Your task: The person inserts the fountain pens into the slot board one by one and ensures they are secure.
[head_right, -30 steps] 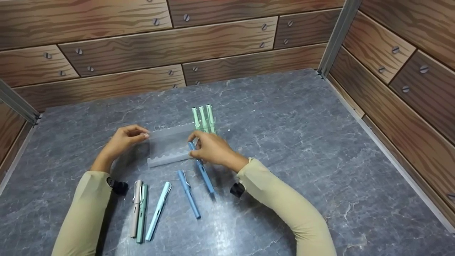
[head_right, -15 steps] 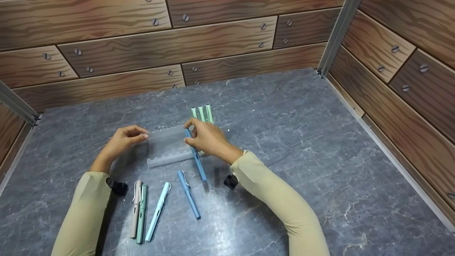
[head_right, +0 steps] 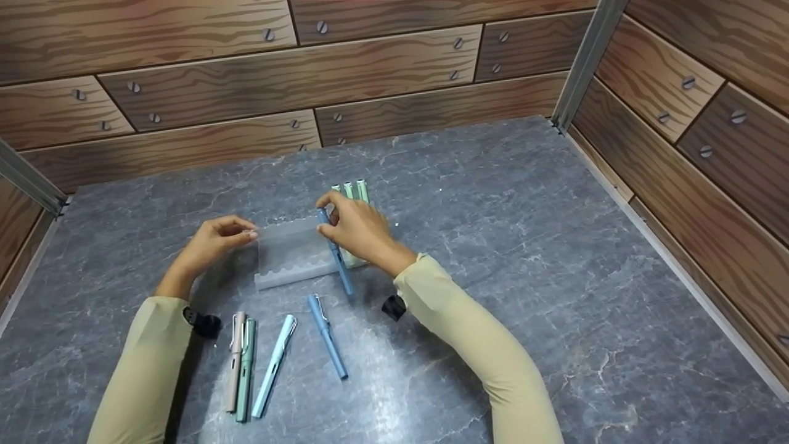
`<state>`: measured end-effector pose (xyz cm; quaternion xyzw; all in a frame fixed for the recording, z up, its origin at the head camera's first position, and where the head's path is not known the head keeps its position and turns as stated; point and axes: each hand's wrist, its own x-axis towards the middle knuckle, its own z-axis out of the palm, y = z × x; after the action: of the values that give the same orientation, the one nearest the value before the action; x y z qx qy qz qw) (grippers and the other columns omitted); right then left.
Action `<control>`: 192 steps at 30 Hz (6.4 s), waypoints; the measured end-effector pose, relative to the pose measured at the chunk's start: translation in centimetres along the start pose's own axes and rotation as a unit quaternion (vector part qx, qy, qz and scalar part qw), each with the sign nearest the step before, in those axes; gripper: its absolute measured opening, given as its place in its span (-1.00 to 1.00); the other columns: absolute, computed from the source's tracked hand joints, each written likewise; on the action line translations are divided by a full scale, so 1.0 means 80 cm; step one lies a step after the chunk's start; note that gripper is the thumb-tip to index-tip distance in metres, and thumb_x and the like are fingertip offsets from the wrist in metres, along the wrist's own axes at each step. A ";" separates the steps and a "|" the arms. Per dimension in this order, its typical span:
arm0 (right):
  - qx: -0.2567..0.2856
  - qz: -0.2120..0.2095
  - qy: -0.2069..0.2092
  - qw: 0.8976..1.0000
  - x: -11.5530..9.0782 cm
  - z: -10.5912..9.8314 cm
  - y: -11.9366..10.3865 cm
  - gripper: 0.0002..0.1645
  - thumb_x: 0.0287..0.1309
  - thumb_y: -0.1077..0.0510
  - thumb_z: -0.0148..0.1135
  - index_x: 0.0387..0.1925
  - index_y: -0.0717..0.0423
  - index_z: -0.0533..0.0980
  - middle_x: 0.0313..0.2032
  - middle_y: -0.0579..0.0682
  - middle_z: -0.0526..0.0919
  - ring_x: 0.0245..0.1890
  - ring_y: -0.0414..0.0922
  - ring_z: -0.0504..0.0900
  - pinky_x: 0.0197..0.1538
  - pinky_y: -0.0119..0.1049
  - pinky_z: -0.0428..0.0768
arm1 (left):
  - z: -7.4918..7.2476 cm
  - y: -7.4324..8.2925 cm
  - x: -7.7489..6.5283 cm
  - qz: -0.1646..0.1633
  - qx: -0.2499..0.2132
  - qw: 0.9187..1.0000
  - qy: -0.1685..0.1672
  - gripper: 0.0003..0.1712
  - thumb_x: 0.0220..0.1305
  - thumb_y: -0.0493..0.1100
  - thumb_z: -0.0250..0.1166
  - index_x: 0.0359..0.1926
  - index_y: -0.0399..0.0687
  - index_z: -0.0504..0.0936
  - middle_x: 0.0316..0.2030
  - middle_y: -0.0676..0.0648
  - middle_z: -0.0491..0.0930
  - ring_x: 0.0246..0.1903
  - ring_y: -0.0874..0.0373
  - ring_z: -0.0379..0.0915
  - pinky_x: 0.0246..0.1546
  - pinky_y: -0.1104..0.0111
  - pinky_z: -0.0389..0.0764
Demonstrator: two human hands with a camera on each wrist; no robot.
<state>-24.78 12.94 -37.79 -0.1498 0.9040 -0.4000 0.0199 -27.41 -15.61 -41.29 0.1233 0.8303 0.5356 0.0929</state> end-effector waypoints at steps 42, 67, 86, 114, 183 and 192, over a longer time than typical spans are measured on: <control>-0.070 -0.079 0.186 0.977 0.025 0.006 0.007 -0.61 0.14 0.06 0.36 -0.02 0.05 0.51 -0.34 0.01 0.71 -0.66 -0.21 0.29 -0.55 -0.34 0.24 | 0.002 0.001 0.000 0.004 0.003 1.000 0.005 -0.71 0.25 -0.27 0.29 -0.07 -0.40 0.62 -0.28 -0.06 0.64 -0.33 0.30 0.47 -0.25 0.49 0.49; -0.110 -0.065 0.175 0.976 0.028 0.021 0.016 -0.61 0.19 -0.02 0.31 0.01 0.00 0.49 -0.34 -0.04 0.70 -0.64 -0.18 0.35 -0.55 -0.33 0.27 | 0.001 -0.043 0.021 0.003 -0.008 1.000 0.011 -0.73 0.25 -0.16 0.32 -0.09 -0.24 0.65 -0.26 0.03 0.65 -0.28 0.30 0.52 -0.16 0.38 0.51; -0.124 -0.044 0.123 0.984 0.026 0.016 0.019 -0.52 0.18 -0.05 0.31 0.11 -0.03 0.47 -0.32 -0.05 0.74 -0.61 -0.14 0.50 -0.51 -0.29 0.35 | 0.000 -0.001 0.002 0.005 -0.003 1.000 0.004 -0.73 0.26 -0.28 0.28 -0.08 -0.40 0.62 -0.26 -0.05 0.64 -0.32 0.34 0.50 -0.22 0.47 0.51; -0.151 0.004 0.050 0.987 0.031 0.020 0.024 -0.37 0.28 0.02 0.21 0.34 -0.27 0.28 -0.68 -0.13 0.60 -0.76 -0.25 0.47 -0.69 -0.36 0.25 | 0.000 -0.004 0.001 0.003 -0.013 1.000 0.004 -0.72 0.24 -0.27 0.30 -0.09 -0.39 0.62 -0.32 0.03 0.63 -0.34 0.33 0.48 -0.24 0.47 0.49; -0.012 -0.057 -0.189 0.980 -0.042 0.041 0.030 -0.44 0.22 0.07 0.28 0.23 0.03 0.40 -0.31 0.02 0.65 -0.61 0.02 0.64 -0.57 -0.33 0.58 | -0.001 -0.044 0.022 0.005 0.011 1.000 0.009 -0.72 0.24 -0.15 0.33 -0.09 -0.21 0.66 -0.21 -0.05 0.68 -0.25 0.29 0.52 -0.17 0.42 0.49; -0.012 -0.054 -0.273 0.961 -0.043 0.046 0.036 -0.41 0.22 0.11 0.28 0.25 0.11 0.37 -0.32 0.00 0.62 -0.56 0.08 0.63 -0.49 -0.19 0.61 | -0.001 -0.044 0.022 0.002 0.007 1.000 0.005 -0.69 0.25 -0.15 0.32 -0.06 -0.24 0.65 -0.24 -0.04 0.68 -0.28 0.30 0.52 -0.16 0.36 0.50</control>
<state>-21.64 13.09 -42.65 -0.3022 0.8595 -0.3338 0.2420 -29.50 -16.53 -44.46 0.1232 0.8342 0.5305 0.0865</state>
